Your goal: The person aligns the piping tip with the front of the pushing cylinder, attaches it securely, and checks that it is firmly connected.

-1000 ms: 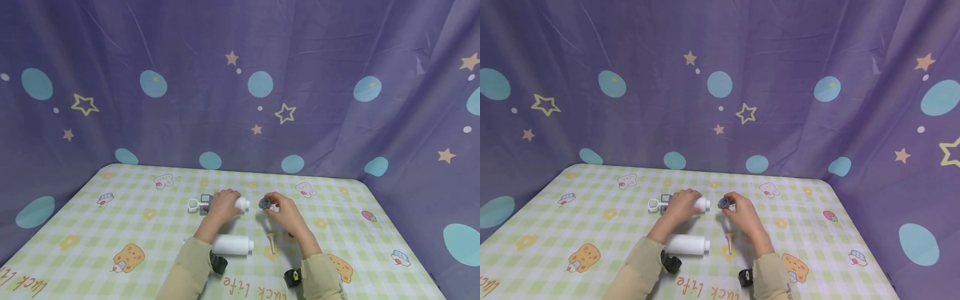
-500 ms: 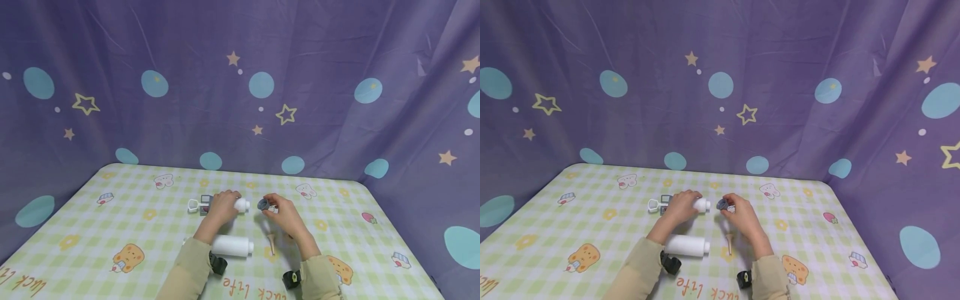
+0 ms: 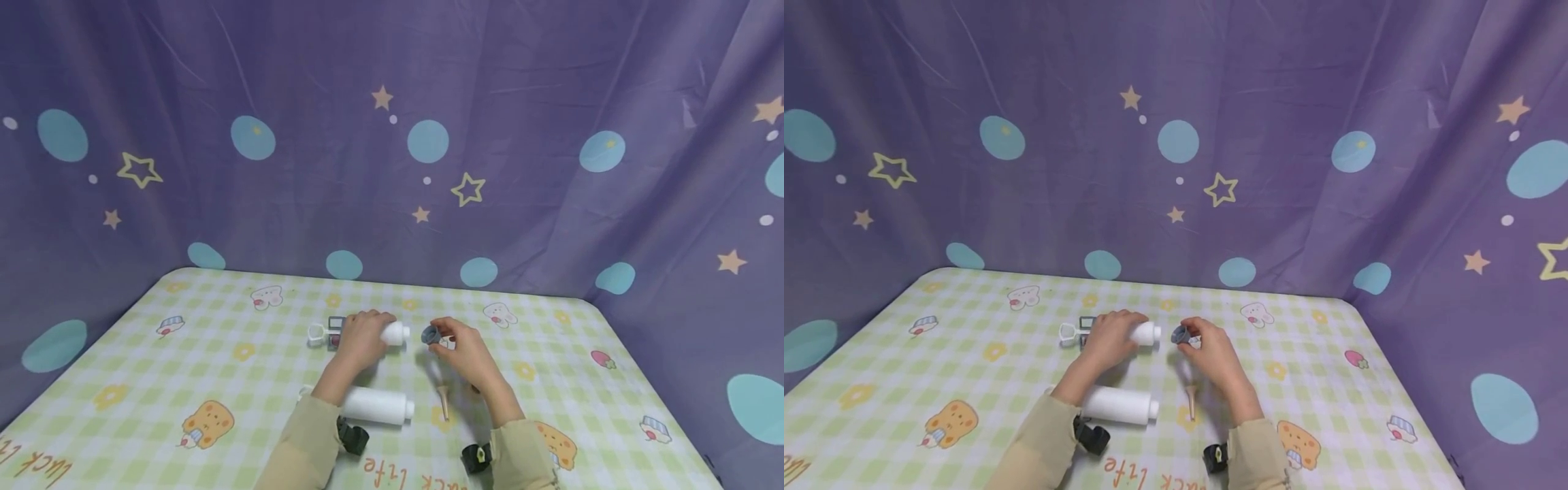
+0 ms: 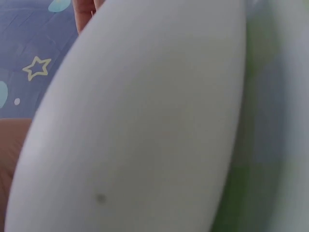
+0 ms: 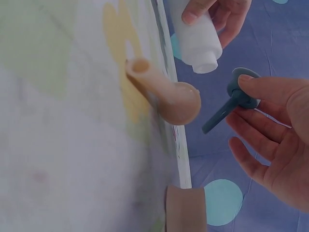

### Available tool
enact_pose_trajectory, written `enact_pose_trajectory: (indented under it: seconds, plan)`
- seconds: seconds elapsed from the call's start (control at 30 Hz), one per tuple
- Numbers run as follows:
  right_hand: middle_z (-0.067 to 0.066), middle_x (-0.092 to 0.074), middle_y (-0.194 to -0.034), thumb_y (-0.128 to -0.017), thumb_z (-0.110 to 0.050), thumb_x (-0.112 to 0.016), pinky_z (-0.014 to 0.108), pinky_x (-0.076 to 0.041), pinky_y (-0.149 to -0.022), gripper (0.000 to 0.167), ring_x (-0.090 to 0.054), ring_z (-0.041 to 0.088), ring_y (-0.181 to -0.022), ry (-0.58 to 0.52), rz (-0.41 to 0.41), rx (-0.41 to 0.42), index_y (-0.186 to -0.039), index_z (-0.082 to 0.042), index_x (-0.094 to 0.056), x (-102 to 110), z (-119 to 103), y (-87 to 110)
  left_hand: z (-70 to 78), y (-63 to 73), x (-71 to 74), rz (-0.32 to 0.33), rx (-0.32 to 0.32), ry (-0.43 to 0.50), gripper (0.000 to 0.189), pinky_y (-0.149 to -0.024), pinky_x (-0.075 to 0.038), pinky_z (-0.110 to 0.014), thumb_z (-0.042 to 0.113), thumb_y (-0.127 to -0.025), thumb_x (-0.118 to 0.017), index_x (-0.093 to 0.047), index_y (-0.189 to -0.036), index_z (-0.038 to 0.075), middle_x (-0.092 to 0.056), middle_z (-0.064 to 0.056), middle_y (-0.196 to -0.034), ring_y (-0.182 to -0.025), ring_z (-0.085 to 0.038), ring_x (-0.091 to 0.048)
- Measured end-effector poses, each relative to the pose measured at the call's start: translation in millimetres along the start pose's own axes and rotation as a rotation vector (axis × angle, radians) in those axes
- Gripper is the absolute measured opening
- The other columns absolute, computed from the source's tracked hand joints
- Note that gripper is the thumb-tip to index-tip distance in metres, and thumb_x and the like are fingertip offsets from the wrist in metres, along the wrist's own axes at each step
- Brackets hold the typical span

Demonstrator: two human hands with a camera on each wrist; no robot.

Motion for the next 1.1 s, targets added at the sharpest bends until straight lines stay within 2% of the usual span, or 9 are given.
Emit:
enact_pose_trajectory:
  seconds: [0.23, 0.37, 0.53, 0.87, 1.1]
  plan:
    - [-0.001, -0.064, -0.099, -0.078, -0.013, -0.071, 0.037, -0.047, -0.086, 0.040, -0.059, 0.016, -0.096, -0.018, -0.017, -0.010, -0.116, -0.010, -0.059, 0.1, 1.3, 0.7, -0.3, 6.2, 10.0, 0.075, -0.019, 0.029, 0.047, -0.094, -0.036, -0.047, 0.011, -0.073, -0.072, -0.061, -0.118, 0.021, -0.062, -0.002, -0.112, -0.103, -0.026, -0.056]
    - [0.000, -0.064, -0.101, -0.078, -0.014, -0.071, 0.039, -0.046, -0.086, 0.041, -0.059, 0.016, -0.097, -0.015, -0.015, 0.010, -0.117, -0.011, -0.059, 2.7, -0.2, -0.4, -1.2, 5.9, 17.3, 0.089, -0.022, 0.054, 0.047, -0.096, -0.034, -0.047, 0.011, -0.075, -0.071, -0.060, -0.119, 0.021, -0.061, -0.003, -0.114, -0.106, -0.026, -0.054]
    - [-0.002, -0.063, -0.103, -0.079, -0.014, -0.070, 0.037, -0.046, -0.088, 0.042, -0.058, 0.015, -0.099, -0.006, -0.015, 0.014, -0.119, -0.014, -0.058, 5.6, 0.7, -0.7, -3.4, 5.6, 23.1, 0.093, -0.016, 0.030, 0.047, -0.095, -0.035, -0.046, 0.014, -0.076, -0.072, -0.059, -0.120, 0.022, -0.061, -0.002, -0.115, -0.107, -0.025, -0.054]
    - [0.000, -0.061, -0.107, -0.081, -0.015, -0.068, 0.035, -0.047, -0.088, 0.041, -0.058, 0.016, -0.100, 0.004, -0.006, 0.042, -0.121, -0.013, -0.057, 9.3, -2.3, -4.2, -3.0, 9.1, 40.6, 0.159, -0.023, -0.008, 0.050, -0.097, -0.033, -0.045, 0.014, -0.075, -0.073, -0.058, -0.122, 0.022, -0.059, -0.002, -0.118, -0.109, -0.024, -0.052]
    - [0.002, -0.059, -0.108, -0.082, -0.015, -0.067, 0.035, -0.047, -0.087, 0.042, -0.058, 0.017, -0.099, 0.021, 0.013, 0.086, -0.123, -0.011, -0.056, 14.1, -5.7, -4.7, -0.3, 12.0, 46.7, 0.190, -0.058, -0.035, 0.050, -0.096, -0.034, -0.045, 0.015, -0.074, -0.073, -0.058, -0.122, 0.022, -0.059, -0.001, -0.116, -0.108, -0.024, -0.052]
Point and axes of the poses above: each hand's wrist, its own y-axis away from the middle knuckle, its own x-axis out of the back of the hand, z = x × y, the point moved 5 cm from there along -y, towards the middle knuckle
